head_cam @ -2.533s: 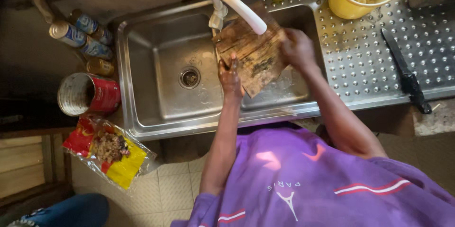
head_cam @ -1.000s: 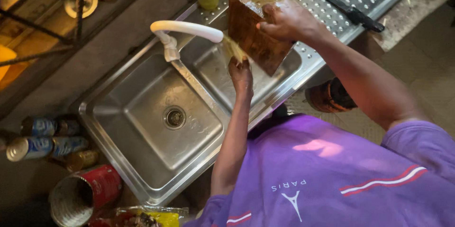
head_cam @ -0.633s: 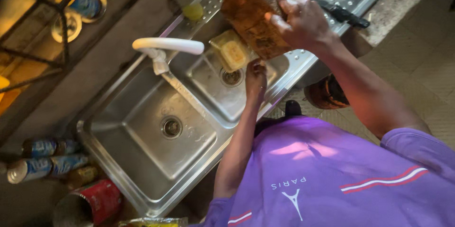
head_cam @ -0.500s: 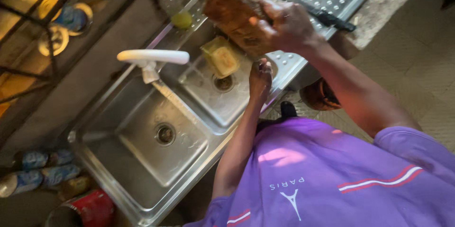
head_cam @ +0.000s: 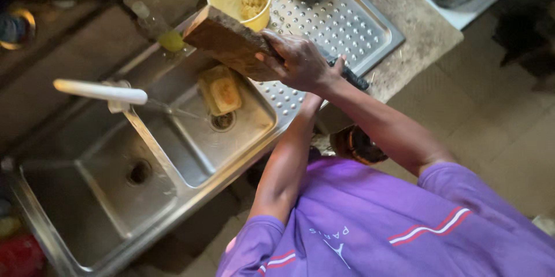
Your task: The person chops green herbs on a wooden cutting board with a knife, scrapes the chopped herbs into a blender jar, plugs in the blender base and attaches the jar, then washes the cutting board and knife under the tap.
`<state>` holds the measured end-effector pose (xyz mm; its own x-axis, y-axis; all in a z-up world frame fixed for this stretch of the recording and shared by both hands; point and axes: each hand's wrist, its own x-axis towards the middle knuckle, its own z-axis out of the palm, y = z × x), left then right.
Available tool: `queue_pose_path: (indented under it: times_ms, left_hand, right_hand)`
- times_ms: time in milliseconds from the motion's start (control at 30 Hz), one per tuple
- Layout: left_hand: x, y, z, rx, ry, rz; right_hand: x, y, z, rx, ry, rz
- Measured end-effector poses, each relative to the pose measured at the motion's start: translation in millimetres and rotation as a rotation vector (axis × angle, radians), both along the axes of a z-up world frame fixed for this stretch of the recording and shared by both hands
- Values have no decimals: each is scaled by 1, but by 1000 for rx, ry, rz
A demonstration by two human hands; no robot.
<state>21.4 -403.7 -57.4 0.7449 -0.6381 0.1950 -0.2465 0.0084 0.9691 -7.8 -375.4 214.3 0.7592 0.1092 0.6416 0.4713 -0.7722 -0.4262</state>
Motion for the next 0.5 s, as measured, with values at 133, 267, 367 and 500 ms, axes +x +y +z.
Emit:
queue_pose_path:
  times_ms: [133,267,367,500]
  left_hand:
    - [-10,-27,-22,84,-90,144]
    - [-11,-49,-30,288,12,217]
    - [-8,-39,-17,17,-207,421]
    - [-10,-7,38,505,58,362]
  right_hand:
    - [-6,-28,-9,61,-21,35]
    - [-12,-51,-8,183,16,76]
    - [-18,-70,-6,329,137,-13]
    - [-19,-106,-6,569,-83,22]
